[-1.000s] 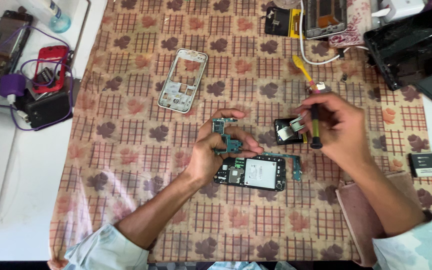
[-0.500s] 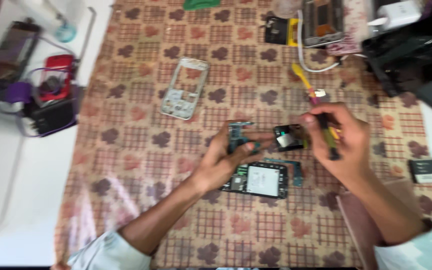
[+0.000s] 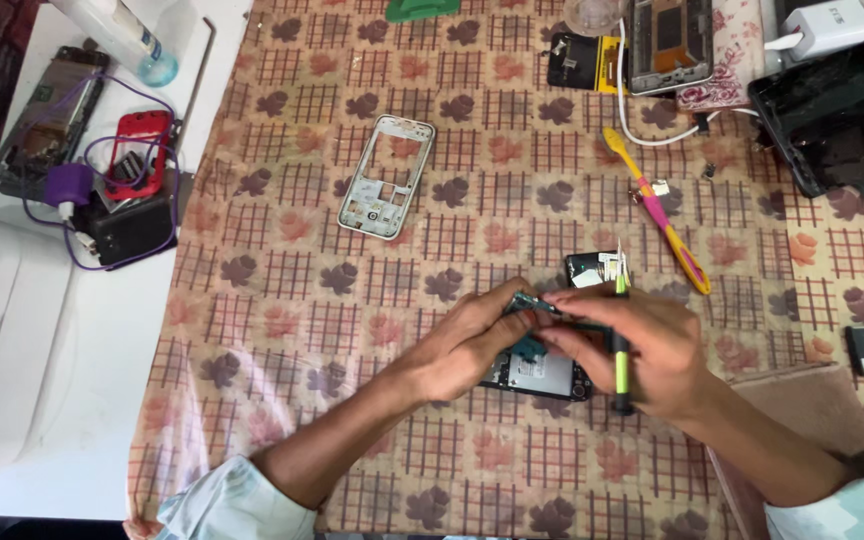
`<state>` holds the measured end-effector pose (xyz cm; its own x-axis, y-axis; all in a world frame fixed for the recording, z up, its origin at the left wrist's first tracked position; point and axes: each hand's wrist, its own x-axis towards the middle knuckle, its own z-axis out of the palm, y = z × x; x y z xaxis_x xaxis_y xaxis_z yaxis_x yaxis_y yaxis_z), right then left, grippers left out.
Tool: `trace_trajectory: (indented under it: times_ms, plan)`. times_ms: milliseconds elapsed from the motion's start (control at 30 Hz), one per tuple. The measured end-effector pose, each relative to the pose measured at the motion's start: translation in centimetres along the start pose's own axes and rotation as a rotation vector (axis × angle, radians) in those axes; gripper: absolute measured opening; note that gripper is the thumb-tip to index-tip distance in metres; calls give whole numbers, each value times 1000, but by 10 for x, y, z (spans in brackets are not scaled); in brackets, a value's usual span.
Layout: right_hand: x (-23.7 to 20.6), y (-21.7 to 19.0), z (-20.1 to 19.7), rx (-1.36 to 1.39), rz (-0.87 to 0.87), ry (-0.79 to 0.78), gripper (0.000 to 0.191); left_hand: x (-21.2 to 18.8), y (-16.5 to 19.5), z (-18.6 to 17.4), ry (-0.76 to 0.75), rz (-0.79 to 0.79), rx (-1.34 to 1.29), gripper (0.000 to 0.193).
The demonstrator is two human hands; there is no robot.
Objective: The person disassembles a white smartphone by removing screws and separating the back cover. They then detach the battery and circuit board, and use a toothbrush to clean the internal components.
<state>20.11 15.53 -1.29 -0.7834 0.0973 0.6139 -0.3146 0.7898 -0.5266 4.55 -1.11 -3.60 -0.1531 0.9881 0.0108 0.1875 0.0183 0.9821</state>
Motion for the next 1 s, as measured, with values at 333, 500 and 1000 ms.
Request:
trace_trajectory:
  times_ms: [333, 500, 1000]
  plan:
    - [-20, 11, 3, 530, 541, 130, 18, 5, 0, 10, 204, 69, -135, 23]
    - [-18, 13, 1, 466, 579, 115, 17, 3, -4, 12, 277, 62, -210, 18]
    - [-18, 22, 2, 553, 633, 166, 17, 0, -21, 9, 257, 118, 7, 15]
